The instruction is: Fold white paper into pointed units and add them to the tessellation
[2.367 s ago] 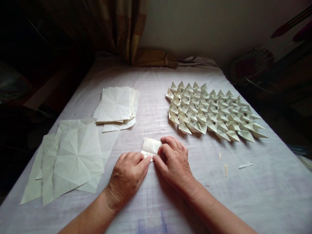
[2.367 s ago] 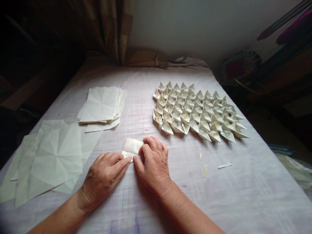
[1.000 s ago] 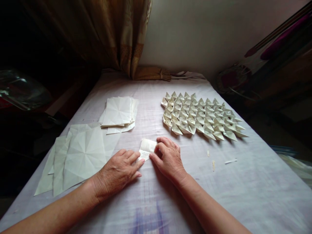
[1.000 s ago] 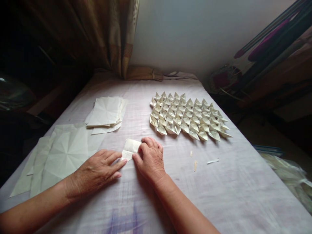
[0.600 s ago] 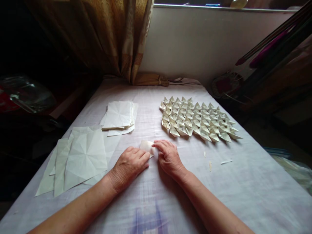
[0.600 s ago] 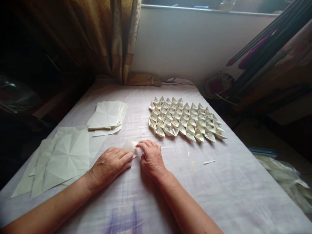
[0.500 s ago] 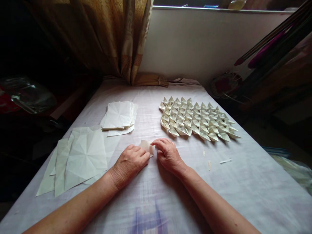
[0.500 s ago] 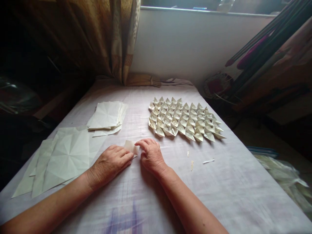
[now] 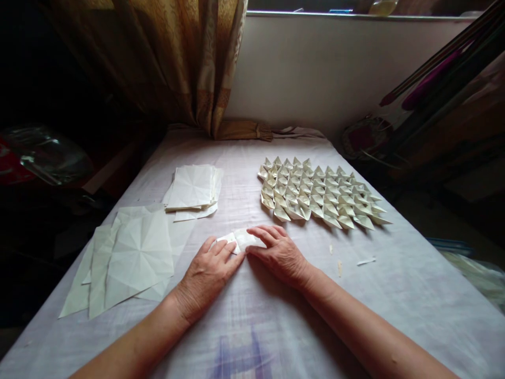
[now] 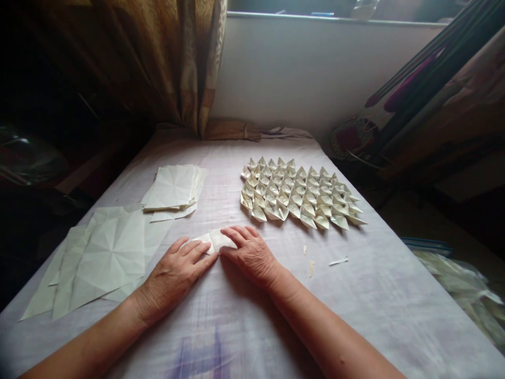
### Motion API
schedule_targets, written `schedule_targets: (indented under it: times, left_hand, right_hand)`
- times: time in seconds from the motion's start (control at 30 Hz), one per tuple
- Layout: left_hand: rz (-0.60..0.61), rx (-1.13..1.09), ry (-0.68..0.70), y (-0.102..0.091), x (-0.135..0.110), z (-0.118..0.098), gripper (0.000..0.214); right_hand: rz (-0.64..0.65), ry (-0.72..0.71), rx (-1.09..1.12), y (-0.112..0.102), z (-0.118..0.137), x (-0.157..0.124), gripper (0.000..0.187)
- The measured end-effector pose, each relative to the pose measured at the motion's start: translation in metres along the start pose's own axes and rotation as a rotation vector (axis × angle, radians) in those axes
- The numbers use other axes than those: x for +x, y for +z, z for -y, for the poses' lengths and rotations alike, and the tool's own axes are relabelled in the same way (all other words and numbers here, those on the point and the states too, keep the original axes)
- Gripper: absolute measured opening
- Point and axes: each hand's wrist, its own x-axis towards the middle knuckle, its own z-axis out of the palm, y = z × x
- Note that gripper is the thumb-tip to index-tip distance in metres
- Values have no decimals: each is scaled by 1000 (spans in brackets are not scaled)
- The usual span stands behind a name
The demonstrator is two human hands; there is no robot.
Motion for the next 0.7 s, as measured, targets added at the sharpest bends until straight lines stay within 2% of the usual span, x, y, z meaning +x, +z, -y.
schedule_targets:
  times: [0.17,0.3,0.4,0.57,0.7]
  left_hand:
    - [-70,9,-106,6,-2,-24,33]
    - [-75,-61,-115,7,-1,-22,34]
    - [-96,-103,-120,7,2,-13,32]
    - [-136,-88,-109,10,9,0,27]
    - [-116,-63,-48,11,12,5,27]
  right_hand:
    - [172,-158,77,-5,-11,11,20]
    - [202,-180,74,-9,-21,17,19]
    - [162,-127,116,-7,-23,11,22]
    - [-3,35,371,5,-14,-2,56]
    - [-18,115,505,10,-8,2,63]
